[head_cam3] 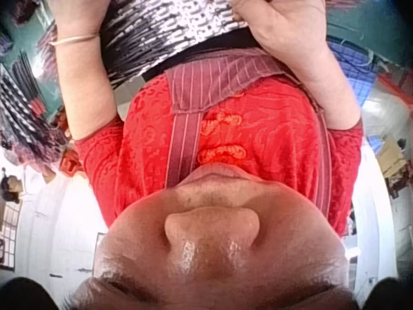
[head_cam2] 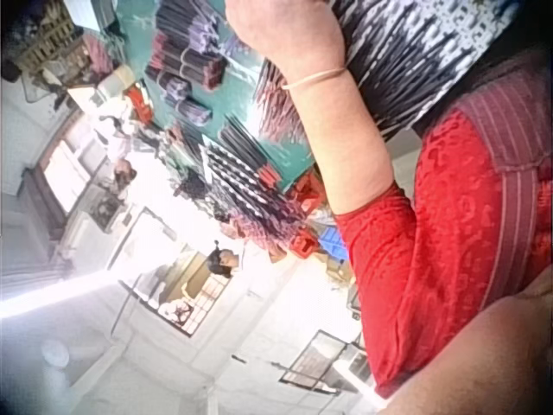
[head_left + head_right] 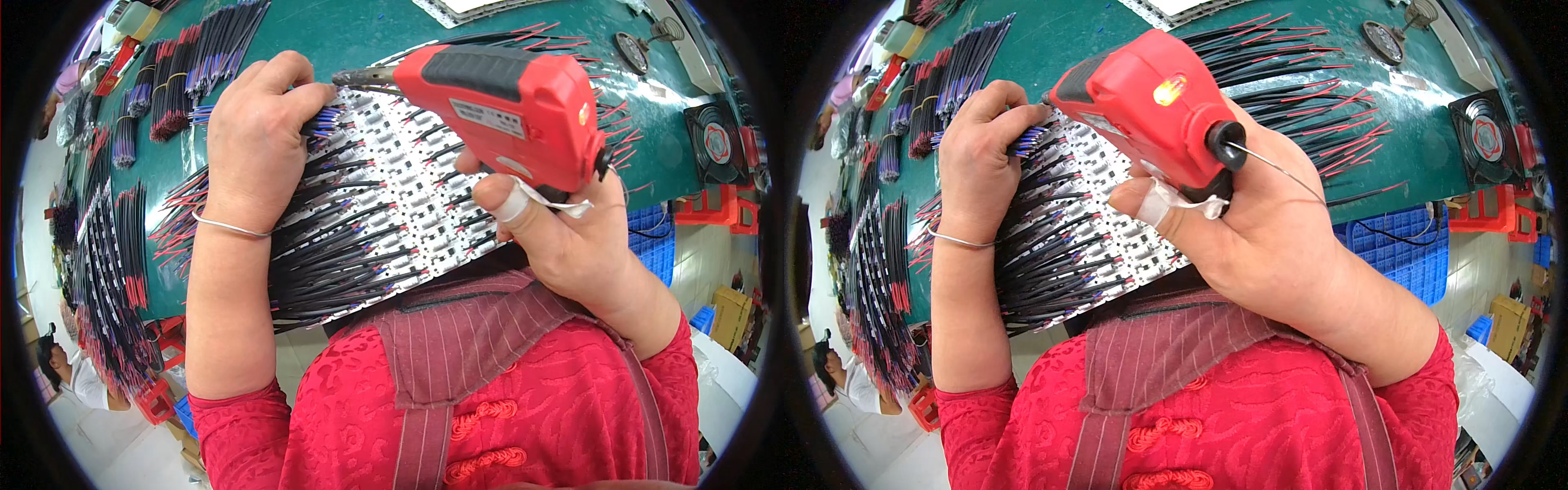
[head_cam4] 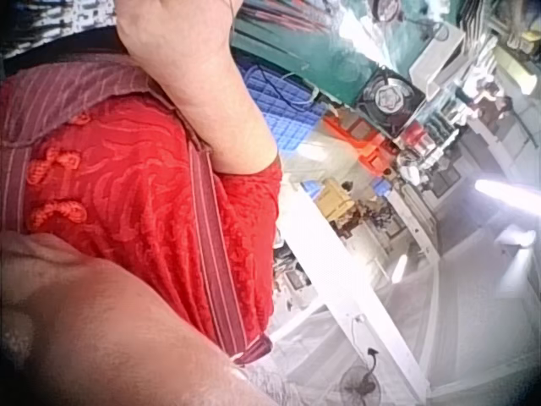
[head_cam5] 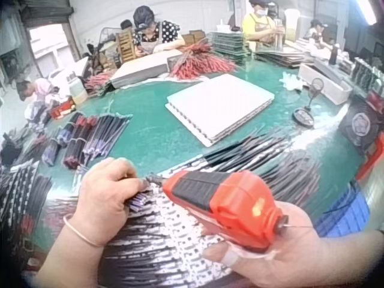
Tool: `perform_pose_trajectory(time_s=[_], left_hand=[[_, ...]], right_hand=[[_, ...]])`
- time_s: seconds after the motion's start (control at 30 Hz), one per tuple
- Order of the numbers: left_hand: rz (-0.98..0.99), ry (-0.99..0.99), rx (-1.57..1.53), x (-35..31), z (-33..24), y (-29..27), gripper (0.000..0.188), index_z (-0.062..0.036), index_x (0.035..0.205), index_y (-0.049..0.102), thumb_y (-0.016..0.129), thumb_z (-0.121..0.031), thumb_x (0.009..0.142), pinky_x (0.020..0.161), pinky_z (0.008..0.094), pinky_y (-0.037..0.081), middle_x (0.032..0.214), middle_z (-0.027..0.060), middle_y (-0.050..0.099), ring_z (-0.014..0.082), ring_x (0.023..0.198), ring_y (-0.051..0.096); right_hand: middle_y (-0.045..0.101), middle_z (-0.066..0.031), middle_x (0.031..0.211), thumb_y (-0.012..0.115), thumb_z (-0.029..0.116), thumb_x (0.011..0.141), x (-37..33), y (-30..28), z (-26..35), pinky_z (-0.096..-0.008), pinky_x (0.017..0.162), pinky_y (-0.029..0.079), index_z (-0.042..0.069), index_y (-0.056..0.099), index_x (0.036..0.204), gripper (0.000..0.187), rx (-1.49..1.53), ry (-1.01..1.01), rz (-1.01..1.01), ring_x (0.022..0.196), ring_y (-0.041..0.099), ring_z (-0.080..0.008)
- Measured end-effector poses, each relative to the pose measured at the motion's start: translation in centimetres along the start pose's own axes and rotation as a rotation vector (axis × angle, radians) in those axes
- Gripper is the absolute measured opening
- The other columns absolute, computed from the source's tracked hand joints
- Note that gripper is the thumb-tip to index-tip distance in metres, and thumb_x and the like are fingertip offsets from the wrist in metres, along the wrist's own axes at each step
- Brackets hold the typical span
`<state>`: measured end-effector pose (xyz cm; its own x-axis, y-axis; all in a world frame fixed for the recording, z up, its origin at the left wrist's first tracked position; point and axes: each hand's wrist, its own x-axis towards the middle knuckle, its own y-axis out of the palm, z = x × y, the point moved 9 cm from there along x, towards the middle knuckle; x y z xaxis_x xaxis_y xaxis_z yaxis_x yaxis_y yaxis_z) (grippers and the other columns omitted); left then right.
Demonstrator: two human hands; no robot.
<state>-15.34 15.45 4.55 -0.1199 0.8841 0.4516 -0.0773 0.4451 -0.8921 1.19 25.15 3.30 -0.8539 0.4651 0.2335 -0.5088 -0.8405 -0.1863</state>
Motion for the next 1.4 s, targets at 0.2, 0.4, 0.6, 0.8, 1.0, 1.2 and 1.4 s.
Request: perform_pose_trajectory(time_s=[0.2, 0.4, 0.6, 0.8, 1.0, 1.2, 1.4], left_hand=[[0.0, -0.002, 0.0, -0.1, 0.2, 0.1, 0.034, -0.0084, 0.09, 0.072, 0.06, 0.011, 0.065, 0.073, 0.0364, 0.05, 0.088, 0.0061, 0.061, 0.0265, 0.085, 0.062], [0.01, -0.008, 0.005, -0.1, 0.2, 0.0, 0.034, -0.0084, 0.09, 0.072, 0.061, 0.011, 0.065, 0.073, 0.036, 0.05, 0.088, 0.006, 0.061, 0.0264, 0.084, 0.062], [0.015, -0.009, -0.004, 0.0, 0.1, 0.2, 0.035, -0.0083, 0.091, 0.072, 0.061, 0.011, 0.065, 0.073, 0.0359, 0.05, 0.088, 0.0063, 0.061, 0.0265, 0.084, 0.062], [0.014, -0.017, -0.016, -0.1, 0.2, 0.1, 0.035, -0.0081, 0.091, 0.072, 0.06, 0.012, 0.064, 0.073, 0.0363, 0.05, 0.088, 0.0064, 0.061, 0.0266, 0.084, 0.062], [0.013, -0.016, -0.014, -0.1, 0.2, 0.1, 0.034, -0.0078, 0.09, 0.071, 0.06, 0.012, 0.065, 0.072, 0.0361, 0.05, 0.088, 0.0066, 0.061, 0.0267, 0.084, 0.063], [0.008, -0.013, -0.018, 0.0, 0.2, 0.1, 0.034, -0.0076, 0.091, 0.071, 0.06, 0.012, 0.065, 0.073, 0.0359, 0.051, 0.088, 0.0066, 0.062, 0.0265, 0.085, 0.063], [0.012, -0.011, -0.019, -0.1, 0.2, 0.1, 0.035, -0.0078, 0.091, 0.072, 0.06, 0.012, 0.065, 0.073, 0.0358, 0.051, 0.089, 0.0066, 0.062, 0.0265, 0.085, 0.063]], right_hand=[[0.069, -0.0103, 0.11, 0.071, 0.019, 0.092, -0.3, 0.0, -0.5, -0.0196, 0.057, 0.047, 0.001, 0.063, 0.119, 0.034, -0.014, 0.114, 0.019, 0.066, 0.056, -0.0046], [0.068, -0.0131, 0.115, 0.067, 0.017, 0.095, 0.0, -0.7, 0.3, -0.0196, 0.056, 0.048, 0.002, 0.058, 0.127, 0.037, -0.024, 0.029, 0.057, 0.065, 0.057, -0.0042], [0.067, -0.0124, 0.116, 0.067, 0.017, 0.095, -0.5, -0.3, -1.1, -0.0192, 0.054, 0.048, 0.002, 0.059, 0.126, 0.036, 0.062, 0.122, 0.013, 0.064, 0.056, -0.0041], [0.068, -0.0092, 0.112, 0.068, 0.017, 0.094, -0.5, 0.1, -1.2, -0.0195, 0.055, 0.048, 0.002, 0.059, 0.125, 0.035, 0.104, 0.157, 0.007, 0.065, 0.056, -0.0042], [0.068, -0.0044, 0.097, 0.071, 0.017, 0.092, -0.6, 0.1, -1.2, -0.0209, 0.056, 0.047, 0.002, 0.063, 0.115, 0.028, 0.104, 0.143, -0.007, 0.066, 0.057, -0.0055], [0.067, -0.0038, 0.095, 0.072, 0.018, 0.092, -0.6, 0.0, -1.2, -0.0211, 0.056, 0.047, 0.002, 0.064, 0.112, 0.027, 0.097, 0.129, -0.007, 0.066, 0.057, -0.0056], [0.069, -0.0042, 0.099, 0.072, 0.018, 0.092, -0.4, -0.1, -1.2, -0.021, 0.057, 0.048, 0.003, 0.064, 0.114, 0.027, 0.075, 0.081, -0.017, 0.069, 0.058, -0.0048]])
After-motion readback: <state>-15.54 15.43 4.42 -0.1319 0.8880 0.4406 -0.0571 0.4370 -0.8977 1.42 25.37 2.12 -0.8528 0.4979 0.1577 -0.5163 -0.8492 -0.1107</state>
